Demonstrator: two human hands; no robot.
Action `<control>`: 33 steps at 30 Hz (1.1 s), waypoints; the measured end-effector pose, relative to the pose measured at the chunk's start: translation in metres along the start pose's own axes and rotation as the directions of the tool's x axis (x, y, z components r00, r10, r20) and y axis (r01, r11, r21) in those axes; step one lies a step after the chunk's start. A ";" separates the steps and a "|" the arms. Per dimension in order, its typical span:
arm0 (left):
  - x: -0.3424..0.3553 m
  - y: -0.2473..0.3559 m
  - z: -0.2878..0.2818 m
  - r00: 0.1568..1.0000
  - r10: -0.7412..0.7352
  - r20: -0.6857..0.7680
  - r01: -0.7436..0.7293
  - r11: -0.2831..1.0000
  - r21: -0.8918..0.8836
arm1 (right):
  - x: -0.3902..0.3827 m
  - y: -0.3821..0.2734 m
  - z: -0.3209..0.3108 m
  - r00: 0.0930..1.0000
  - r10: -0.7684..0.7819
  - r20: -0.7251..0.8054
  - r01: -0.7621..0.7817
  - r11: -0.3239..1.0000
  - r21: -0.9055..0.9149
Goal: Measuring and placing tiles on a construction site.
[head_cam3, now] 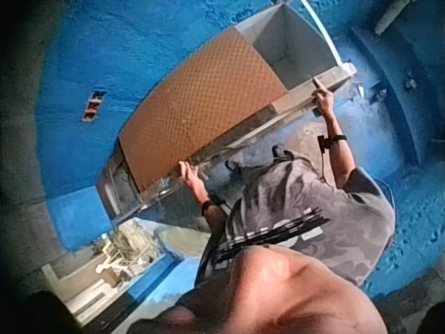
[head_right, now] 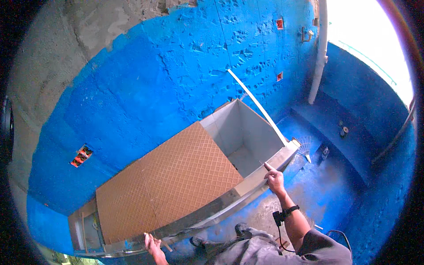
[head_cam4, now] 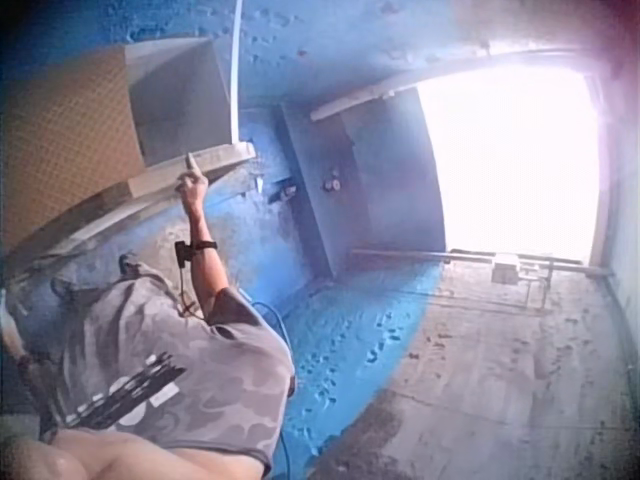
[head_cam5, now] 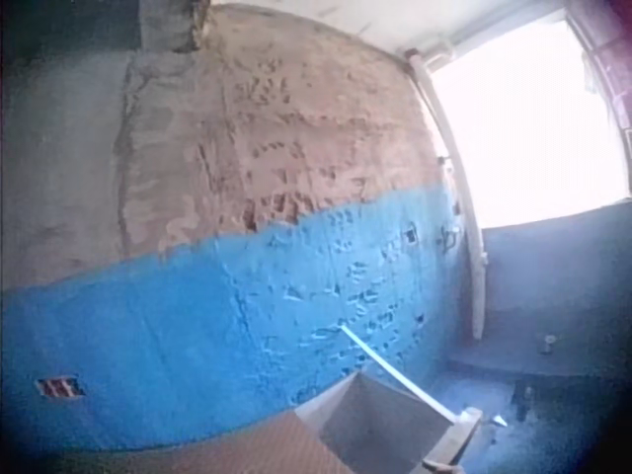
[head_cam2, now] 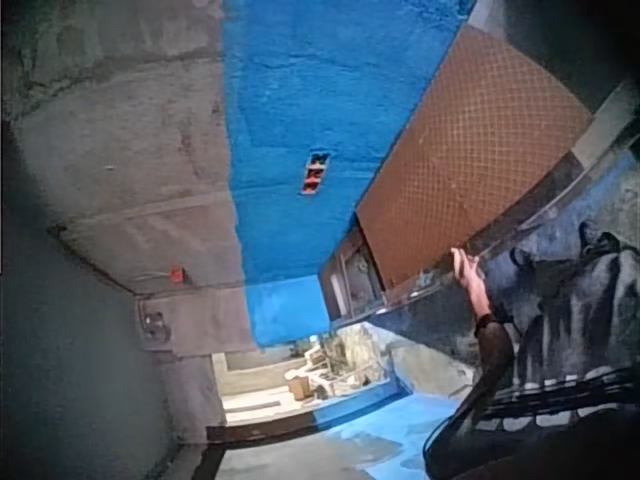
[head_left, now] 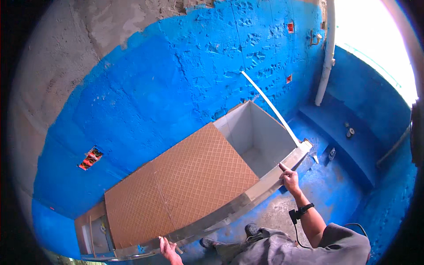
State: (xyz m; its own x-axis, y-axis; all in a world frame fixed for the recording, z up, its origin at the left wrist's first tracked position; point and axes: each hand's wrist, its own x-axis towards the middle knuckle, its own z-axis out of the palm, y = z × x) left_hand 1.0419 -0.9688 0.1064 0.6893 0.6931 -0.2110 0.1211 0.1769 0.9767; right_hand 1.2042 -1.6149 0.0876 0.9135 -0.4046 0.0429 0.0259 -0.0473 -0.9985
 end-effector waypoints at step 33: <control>-0.007 0.009 0.005 0.999 -0.031 -0.014 0.031 0.999 -0.008 | -0.001 -0.008 0.003 1.000 -0.007 -0.013 0.008 1.000 0.016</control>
State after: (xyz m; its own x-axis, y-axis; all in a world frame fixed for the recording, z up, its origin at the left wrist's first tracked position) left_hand 1.0419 -0.9753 0.1169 0.6750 0.6969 -0.2421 0.1372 0.2038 0.9694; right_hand 1.2049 -1.6112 0.0951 0.9081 -0.4156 0.0507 0.0394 -0.0356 -0.9986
